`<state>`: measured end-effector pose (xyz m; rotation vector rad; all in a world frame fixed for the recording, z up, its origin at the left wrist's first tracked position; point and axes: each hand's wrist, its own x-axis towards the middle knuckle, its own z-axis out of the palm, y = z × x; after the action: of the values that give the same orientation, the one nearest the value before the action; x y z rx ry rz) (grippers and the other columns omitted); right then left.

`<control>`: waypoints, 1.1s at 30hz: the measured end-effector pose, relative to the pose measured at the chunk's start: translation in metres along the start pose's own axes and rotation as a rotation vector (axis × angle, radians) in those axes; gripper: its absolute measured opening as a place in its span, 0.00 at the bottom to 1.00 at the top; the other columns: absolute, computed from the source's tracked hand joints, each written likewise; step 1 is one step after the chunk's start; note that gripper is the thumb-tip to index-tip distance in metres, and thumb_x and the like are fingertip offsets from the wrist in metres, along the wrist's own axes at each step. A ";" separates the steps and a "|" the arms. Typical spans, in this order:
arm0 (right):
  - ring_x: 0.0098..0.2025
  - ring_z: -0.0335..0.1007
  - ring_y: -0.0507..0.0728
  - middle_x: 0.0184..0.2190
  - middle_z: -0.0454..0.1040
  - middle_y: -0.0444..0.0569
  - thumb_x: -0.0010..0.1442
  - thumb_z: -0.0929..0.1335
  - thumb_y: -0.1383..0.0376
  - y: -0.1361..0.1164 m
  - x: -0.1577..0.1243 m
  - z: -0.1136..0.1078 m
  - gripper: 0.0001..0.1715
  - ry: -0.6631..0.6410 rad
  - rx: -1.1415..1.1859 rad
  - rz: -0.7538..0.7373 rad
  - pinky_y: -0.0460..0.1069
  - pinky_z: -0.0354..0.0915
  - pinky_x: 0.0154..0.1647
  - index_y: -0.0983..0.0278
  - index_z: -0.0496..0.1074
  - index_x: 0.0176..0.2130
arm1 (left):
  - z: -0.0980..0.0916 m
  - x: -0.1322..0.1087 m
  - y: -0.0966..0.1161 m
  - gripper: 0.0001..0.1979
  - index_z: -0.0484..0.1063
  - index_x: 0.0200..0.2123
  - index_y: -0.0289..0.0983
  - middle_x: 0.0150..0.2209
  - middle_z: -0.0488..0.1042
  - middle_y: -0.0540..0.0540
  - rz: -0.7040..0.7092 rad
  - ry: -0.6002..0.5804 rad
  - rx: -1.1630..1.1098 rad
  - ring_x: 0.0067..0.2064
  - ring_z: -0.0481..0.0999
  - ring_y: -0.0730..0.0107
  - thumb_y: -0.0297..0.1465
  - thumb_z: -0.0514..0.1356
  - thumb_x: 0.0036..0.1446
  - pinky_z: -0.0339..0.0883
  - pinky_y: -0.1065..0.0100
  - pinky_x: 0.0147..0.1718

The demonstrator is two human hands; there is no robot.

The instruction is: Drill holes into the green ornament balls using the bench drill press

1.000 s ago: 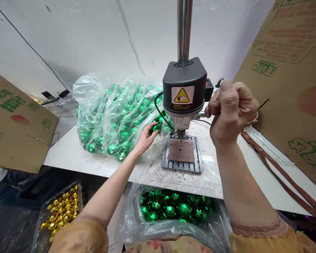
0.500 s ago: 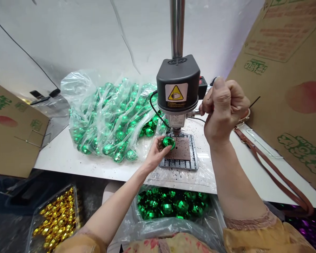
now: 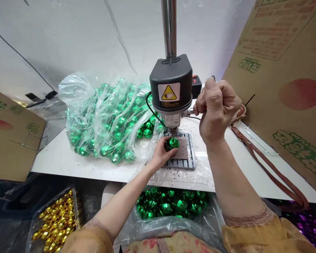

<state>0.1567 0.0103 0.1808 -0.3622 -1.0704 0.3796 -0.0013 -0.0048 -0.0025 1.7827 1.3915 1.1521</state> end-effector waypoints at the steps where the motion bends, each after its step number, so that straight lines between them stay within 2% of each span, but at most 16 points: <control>1: 0.16 0.48 0.45 0.15 0.51 0.37 0.63 0.70 0.54 0.000 0.000 0.000 0.29 -0.004 0.001 0.000 0.48 0.49 0.16 0.60 0.54 0.21 | 0.003 -0.001 -0.001 0.26 0.73 0.53 0.40 0.46 0.77 0.42 0.014 0.003 0.009 0.49 0.76 0.56 0.33 0.73 0.51 0.70 0.54 0.50; 8: 0.15 0.48 0.46 0.14 0.52 0.37 0.62 0.71 0.52 -0.001 0.006 0.000 0.29 -0.029 0.005 0.034 0.48 0.48 0.15 0.60 0.55 0.20 | 0.013 -0.006 -0.007 0.28 0.68 0.56 0.40 0.52 0.75 0.41 0.039 -0.016 -0.086 0.54 0.75 0.54 0.32 0.71 0.53 0.68 0.52 0.56; 12: 0.15 0.49 0.46 0.15 0.53 0.37 0.63 0.70 0.57 -0.001 0.005 0.000 0.26 -0.032 0.039 0.016 0.48 0.49 0.15 0.60 0.57 0.21 | 0.011 -0.007 -0.006 0.26 0.69 0.55 0.40 0.52 0.75 0.41 0.058 -0.030 -0.094 0.54 0.75 0.54 0.32 0.71 0.54 0.67 0.51 0.56; 18: 0.17 0.47 0.44 0.15 0.49 0.38 0.67 0.67 0.62 0.005 -0.017 -0.006 0.28 0.014 -0.059 -0.138 0.46 0.47 0.18 0.62 0.50 0.21 | 0.011 -0.007 -0.004 0.26 0.68 0.56 0.40 0.53 0.74 0.41 0.083 -0.030 -0.109 0.55 0.74 0.54 0.33 0.70 0.56 0.67 0.52 0.56; 21: 0.17 0.50 0.45 0.15 0.49 0.38 0.66 0.67 0.63 0.008 -0.030 -0.013 0.28 -0.001 -0.063 -0.213 0.47 0.48 0.19 0.63 0.51 0.20 | 0.011 -0.008 -0.004 0.25 0.68 0.55 0.40 0.53 0.74 0.41 0.091 -0.022 -0.090 0.55 0.74 0.53 0.33 0.70 0.56 0.66 0.51 0.57; 33: 0.18 0.51 0.46 0.15 0.52 0.37 0.64 0.68 0.67 0.013 -0.038 -0.019 0.27 -0.026 0.005 -0.269 0.48 0.52 0.19 0.63 0.51 0.20 | 0.011 -0.010 -0.001 0.25 0.67 0.56 0.40 0.53 0.74 0.41 0.105 -0.020 -0.055 0.55 0.74 0.53 0.34 0.69 0.57 0.66 0.50 0.57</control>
<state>0.1558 0.0020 0.1370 -0.2055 -1.1271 0.1473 0.0068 -0.0134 -0.0110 1.8422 1.2557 1.2116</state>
